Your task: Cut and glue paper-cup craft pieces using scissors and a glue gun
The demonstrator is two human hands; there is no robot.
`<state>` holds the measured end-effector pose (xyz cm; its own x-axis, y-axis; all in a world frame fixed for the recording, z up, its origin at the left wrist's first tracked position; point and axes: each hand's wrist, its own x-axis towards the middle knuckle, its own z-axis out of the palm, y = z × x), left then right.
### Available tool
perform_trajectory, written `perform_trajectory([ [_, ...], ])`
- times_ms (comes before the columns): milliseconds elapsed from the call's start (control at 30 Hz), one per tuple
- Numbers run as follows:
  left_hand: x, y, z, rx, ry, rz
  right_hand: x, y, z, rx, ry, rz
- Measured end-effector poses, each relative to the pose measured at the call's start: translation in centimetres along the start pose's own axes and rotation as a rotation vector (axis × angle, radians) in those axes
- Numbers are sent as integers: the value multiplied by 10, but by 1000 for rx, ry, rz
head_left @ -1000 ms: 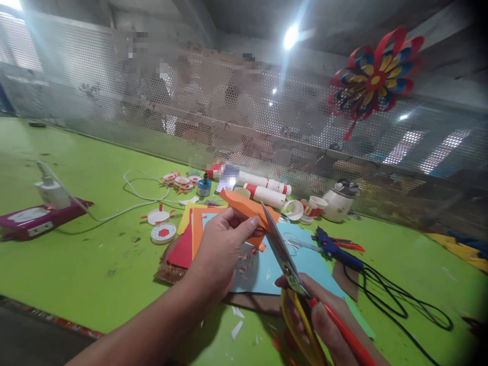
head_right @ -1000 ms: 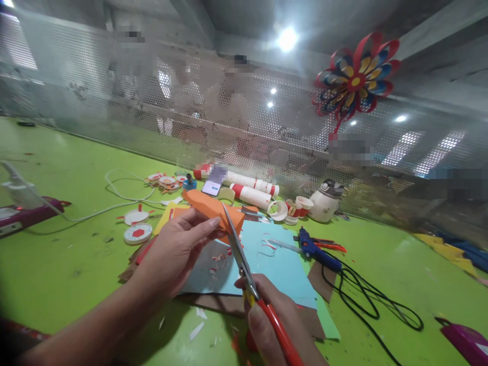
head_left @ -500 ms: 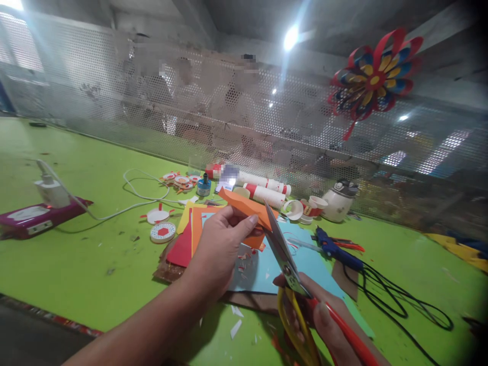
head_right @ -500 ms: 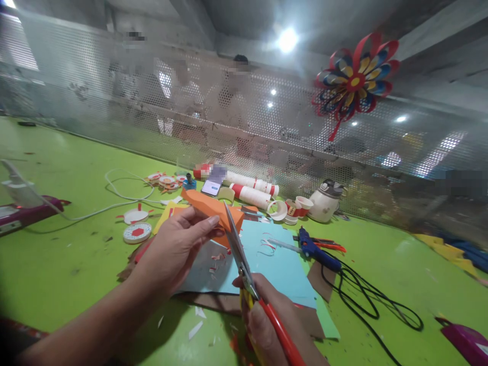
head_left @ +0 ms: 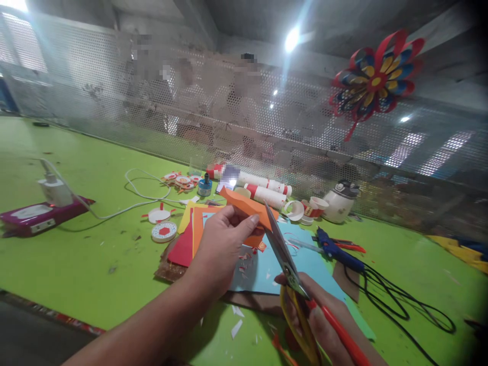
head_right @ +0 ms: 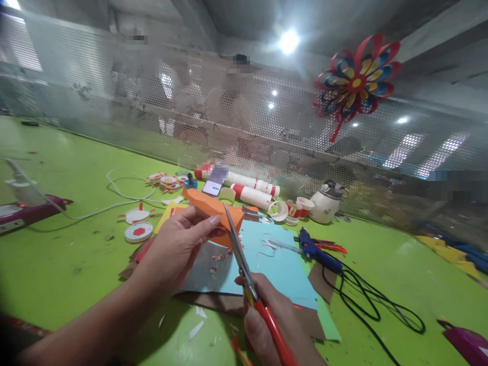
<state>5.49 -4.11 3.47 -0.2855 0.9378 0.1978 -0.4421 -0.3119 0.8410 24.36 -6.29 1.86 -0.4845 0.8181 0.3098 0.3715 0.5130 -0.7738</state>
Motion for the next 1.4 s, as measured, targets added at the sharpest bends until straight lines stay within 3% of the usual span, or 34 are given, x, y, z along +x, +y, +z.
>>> perform_trajectory([
  [400,-2,2,2,-21,-22,-6,-2,9,-1,22,-135,92],
  [1133,0,-2,1,-33,-38,-12,-3,4,2,-19,-40,55],
  [1400,0,-2,-1,-13,-38,-11,-3,6,3,22,-77,73],
])
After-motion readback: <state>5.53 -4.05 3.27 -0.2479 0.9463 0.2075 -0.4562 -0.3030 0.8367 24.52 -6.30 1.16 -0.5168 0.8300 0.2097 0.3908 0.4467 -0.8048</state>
